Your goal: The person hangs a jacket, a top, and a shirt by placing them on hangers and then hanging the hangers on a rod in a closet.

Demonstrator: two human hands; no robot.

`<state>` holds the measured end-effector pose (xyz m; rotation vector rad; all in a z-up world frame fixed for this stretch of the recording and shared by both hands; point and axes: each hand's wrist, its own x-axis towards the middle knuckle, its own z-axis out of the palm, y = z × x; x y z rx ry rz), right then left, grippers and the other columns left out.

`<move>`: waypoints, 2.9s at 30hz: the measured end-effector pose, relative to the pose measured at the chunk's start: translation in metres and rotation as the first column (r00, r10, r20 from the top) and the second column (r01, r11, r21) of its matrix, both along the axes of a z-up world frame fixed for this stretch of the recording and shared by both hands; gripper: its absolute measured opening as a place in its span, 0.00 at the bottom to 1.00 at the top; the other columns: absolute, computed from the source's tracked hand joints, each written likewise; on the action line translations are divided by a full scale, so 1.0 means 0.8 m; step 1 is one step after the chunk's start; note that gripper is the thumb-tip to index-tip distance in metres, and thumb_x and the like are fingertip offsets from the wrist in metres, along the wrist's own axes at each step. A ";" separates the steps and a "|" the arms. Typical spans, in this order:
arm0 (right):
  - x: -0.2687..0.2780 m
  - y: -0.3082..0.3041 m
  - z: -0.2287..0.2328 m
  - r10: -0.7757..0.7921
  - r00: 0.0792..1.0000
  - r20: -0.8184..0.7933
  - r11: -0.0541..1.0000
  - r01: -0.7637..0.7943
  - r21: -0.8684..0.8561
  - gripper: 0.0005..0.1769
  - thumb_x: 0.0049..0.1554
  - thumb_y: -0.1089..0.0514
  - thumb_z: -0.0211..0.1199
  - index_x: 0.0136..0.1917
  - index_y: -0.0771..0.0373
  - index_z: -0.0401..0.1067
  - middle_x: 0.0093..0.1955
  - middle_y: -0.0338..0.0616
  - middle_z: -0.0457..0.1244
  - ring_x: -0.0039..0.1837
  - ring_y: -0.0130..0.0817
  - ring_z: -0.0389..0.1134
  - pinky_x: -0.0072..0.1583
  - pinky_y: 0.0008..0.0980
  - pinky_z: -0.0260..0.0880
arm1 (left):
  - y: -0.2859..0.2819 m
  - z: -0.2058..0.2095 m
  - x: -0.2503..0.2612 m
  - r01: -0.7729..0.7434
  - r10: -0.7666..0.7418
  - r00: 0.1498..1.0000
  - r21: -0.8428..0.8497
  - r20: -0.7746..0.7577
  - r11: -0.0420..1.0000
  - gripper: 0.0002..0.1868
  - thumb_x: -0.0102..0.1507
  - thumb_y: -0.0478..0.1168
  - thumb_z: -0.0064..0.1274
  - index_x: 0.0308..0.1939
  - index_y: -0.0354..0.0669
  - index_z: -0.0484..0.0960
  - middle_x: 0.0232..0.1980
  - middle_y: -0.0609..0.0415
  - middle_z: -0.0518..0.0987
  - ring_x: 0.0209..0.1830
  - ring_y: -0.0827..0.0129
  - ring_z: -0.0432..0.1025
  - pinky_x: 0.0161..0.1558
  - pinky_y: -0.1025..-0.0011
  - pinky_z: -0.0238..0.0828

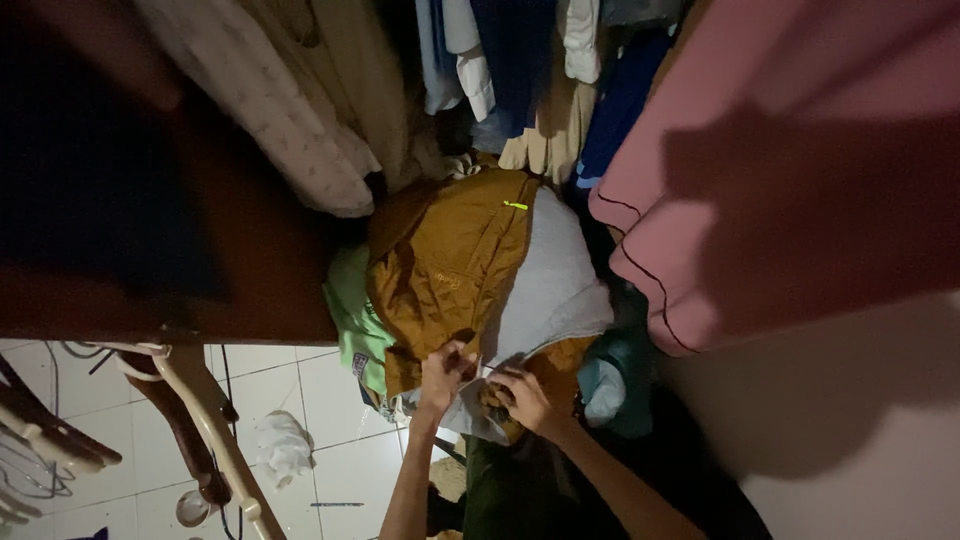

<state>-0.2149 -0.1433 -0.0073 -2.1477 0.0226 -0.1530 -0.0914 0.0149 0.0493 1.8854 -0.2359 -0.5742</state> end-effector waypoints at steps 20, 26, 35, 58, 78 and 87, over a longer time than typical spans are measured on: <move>0.029 -0.010 0.105 -0.117 0.952 0.284 0.990 0.090 0.106 0.07 0.56 0.73 0.64 0.50 0.71 0.74 0.50 0.50 0.67 0.50 0.43 0.72 0.51 0.32 0.71 | -0.009 0.052 -0.011 0.180 -0.173 0.948 -0.001 0.268 0.984 0.09 0.64 0.31 0.51 0.46 0.30 0.80 0.42 0.33 0.80 0.47 0.36 0.73 0.45 0.60 0.72; 0.029 -0.018 0.109 -0.016 0.977 0.214 0.997 0.000 0.075 0.13 0.55 0.77 0.60 0.54 0.73 0.73 0.52 0.53 0.64 0.50 0.46 0.68 0.51 0.31 0.69 | -0.010 0.039 -0.018 0.059 -0.059 0.984 0.003 0.167 0.998 0.11 0.65 0.36 0.53 0.47 0.31 0.81 0.41 0.40 0.83 0.41 0.50 0.78 0.46 0.65 0.73; 0.073 -0.023 0.082 0.072 0.952 0.299 0.993 -0.096 0.066 0.04 0.56 0.72 0.63 0.47 0.72 0.72 0.61 0.60 0.65 0.52 0.48 0.71 0.51 0.37 0.71 | -0.005 0.054 -0.006 0.107 -0.100 0.990 -0.071 0.100 0.992 0.10 0.59 0.30 0.62 0.43 0.31 0.81 0.37 0.45 0.86 0.37 0.71 0.78 0.43 0.70 0.76; 0.135 -0.043 -0.045 0.407 0.820 -0.402 0.820 -0.522 -0.235 0.16 0.54 0.69 0.65 0.56 0.64 0.76 0.60 0.50 0.67 0.63 0.47 0.66 0.62 0.39 0.68 | -0.002 -0.084 -0.066 0.066 -0.288 0.897 0.541 0.337 0.839 0.20 0.59 0.27 0.54 0.56 0.39 0.75 0.32 0.37 0.81 0.34 0.42 0.77 0.36 0.53 0.76; 0.085 -0.065 0.043 -0.033 0.963 -0.267 0.901 -0.087 -0.426 0.17 0.59 0.58 0.63 0.60 0.67 0.69 0.58 0.53 0.62 0.60 0.53 0.65 0.54 0.49 0.71 | -0.026 -0.165 0.026 0.257 -0.444 0.888 0.670 0.120 0.696 0.17 0.58 0.46 0.54 0.42 0.36 0.86 0.47 0.33 0.82 0.52 0.38 0.76 0.56 0.50 0.73; -0.006 -0.145 -0.015 -0.422 0.901 0.100 0.783 0.417 -0.462 0.38 0.44 0.47 0.75 0.62 0.68 0.69 0.60 0.57 0.60 0.59 0.62 0.62 0.56 0.53 0.69 | -0.131 -0.009 0.041 0.273 -0.383 0.923 0.626 0.044 0.730 0.49 0.55 0.48 0.65 0.75 0.43 0.54 0.72 0.31 0.65 0.68 0.37 0.65 0.63 0.51 0.69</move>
